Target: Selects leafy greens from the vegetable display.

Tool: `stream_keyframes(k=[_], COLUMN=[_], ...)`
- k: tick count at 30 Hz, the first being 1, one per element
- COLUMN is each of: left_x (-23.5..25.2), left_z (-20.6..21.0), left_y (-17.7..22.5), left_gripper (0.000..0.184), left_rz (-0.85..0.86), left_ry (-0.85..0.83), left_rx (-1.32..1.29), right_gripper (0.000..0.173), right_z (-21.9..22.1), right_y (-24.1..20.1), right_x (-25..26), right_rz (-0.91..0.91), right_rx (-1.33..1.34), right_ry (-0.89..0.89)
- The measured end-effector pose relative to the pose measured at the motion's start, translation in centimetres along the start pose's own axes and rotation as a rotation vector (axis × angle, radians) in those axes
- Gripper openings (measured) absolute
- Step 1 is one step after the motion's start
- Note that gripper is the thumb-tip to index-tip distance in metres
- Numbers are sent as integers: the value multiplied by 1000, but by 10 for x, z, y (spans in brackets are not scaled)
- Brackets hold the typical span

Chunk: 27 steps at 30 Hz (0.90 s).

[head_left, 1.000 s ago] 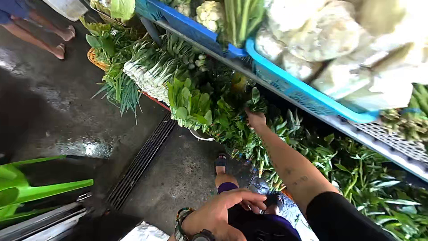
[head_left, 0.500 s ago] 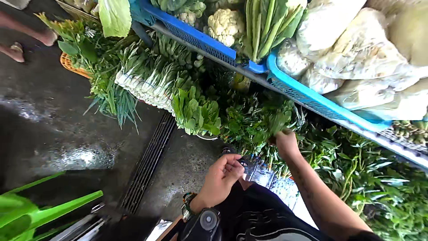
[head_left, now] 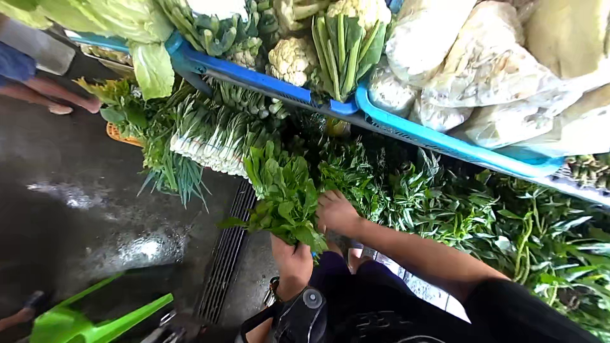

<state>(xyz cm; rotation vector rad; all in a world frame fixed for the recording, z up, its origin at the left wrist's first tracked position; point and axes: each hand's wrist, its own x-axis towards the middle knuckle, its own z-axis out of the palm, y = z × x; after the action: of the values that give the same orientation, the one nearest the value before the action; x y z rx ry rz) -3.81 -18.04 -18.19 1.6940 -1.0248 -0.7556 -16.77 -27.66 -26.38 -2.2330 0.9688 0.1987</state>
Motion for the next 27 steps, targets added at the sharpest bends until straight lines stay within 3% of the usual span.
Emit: stream_keyframes(k=[2, 5, 8, 9, 11, 13, 15, 17, 20, 23, 25, 27], left_x=[18, 43, 66, 76, 98, 115, 120, 122, 136, 150, 154, 154], left_z=[7, 14, 18, 23, 38, 61, 80, 86, 79, 68, 59, 50], left_y=[-6, -11, -20, -24, -31, -50, -76, -92, -90, -85, -80, -71], left_gripper=[65, 59, 54, 57, 61, 77, 107, 117, 114, 111, 111, 105], left_rz=[-25, -79, -76, -54, -91, -172, -212, -175, -220, -326, -318, -210], left_ry=[-78, -228, -337, -357, -422, -558, -701, -710, -722, -750, -738, -699], left_rx=[16, 132, 188, 224, 328, 459, 594, 578, 450, 351, 315, 285], right_gripper=[43, 57, 48, 39, 16, 18, 26, 34, 37, 54, 67, 70], right_z=[4, 7, -50, -48, -16, 8, 29, 44, 50, 52, 49, 38], right_y=[12, 42, 20, 22, 48, 74, 90, 100, 103, 97, 87, 85], right_x=[51, 77, 31, 11, -19, -23, -17, -11, -11, -3, 12, 33], right_rz=[108, 348, 203, 86, -240, -324, -318, -304, -128, -29, -113, -132], right_rx=[-90, 359, 39, -117, -372, -501, -526, -480, -424, -314, -236, -182], right_ry=[-171, -104, -416, -341, 132, 312, 346, 375, 498, 517, 448, 260])
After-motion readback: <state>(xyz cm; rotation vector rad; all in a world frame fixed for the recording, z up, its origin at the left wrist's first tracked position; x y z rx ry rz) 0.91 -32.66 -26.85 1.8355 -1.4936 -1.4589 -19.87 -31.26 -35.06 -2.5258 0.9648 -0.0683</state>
